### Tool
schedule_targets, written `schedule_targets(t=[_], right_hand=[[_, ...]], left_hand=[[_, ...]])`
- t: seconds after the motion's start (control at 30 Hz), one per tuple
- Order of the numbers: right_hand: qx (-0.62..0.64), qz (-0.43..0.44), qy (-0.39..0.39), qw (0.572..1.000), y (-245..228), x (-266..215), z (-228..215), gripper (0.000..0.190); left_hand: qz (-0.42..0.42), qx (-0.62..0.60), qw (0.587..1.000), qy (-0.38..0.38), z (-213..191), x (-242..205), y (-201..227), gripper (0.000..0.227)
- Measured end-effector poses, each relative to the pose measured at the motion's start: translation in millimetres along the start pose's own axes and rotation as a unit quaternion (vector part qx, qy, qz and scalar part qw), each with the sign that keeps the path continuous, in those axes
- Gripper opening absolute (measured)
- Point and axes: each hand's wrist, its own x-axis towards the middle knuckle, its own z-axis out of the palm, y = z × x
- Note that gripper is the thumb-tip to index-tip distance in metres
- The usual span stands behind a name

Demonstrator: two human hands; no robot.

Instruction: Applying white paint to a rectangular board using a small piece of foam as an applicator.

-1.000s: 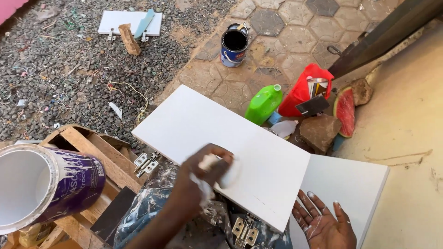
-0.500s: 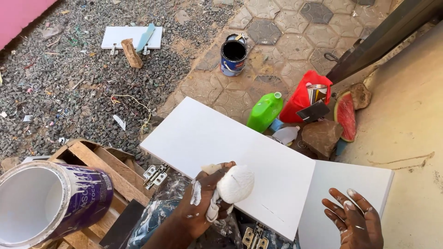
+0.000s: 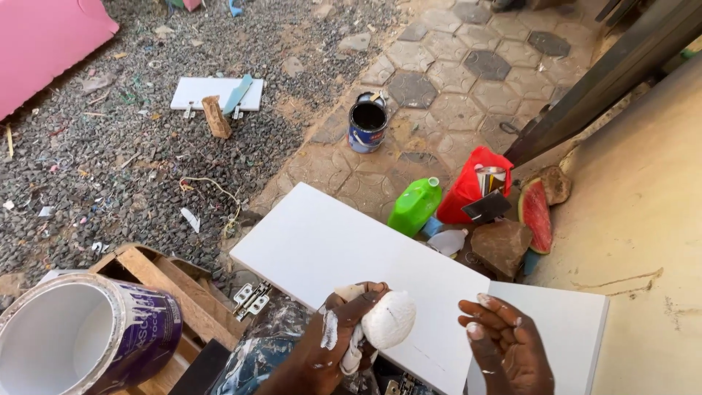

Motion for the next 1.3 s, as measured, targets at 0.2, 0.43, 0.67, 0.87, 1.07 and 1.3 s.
schedule_targets(t=[0.2, 0.43, 0.67, 0.87, 1.07, 1.3], right_hand=[[-0.008, 0.030, -0.006, 1.000, -5, -4, 5, 0.040], [-0.049, 0.086, -0.039, 0.994, -22, -8, 9, 0.046], [-0.063, 0.166, -0.094, 0.980, 1, 14, 4, 0.046], [-0.055, 0.095, -0.055, 0.992, -23, -18, 20, 0.046], [-0.067, -0.018, -0.047, 0.996, -42, -29, 33, 0.037], [-0.120, 0.014, -0.051, 0.991, -55, -31, 37, 0.032]], left_hand=[[0.037, 0.009, 0.999, -0.024, 2, 6, -2, 0.019], [0.065, 0.010, 0.998, -0.005, 5, -19, 13, 0.022], [0.118, 0.080, 0.990, 0.015, -19, 7, 3, 0.030], [0.143, 0.074, 0.987, -0.007, -24, 20, -4, 0.022], [0.183, 0.035, 0.982, -0.023, -28, 28, -8, 0.019], [0.118, -0.005, 0.993, 0.027, 1, -25, 20, 0.017]])
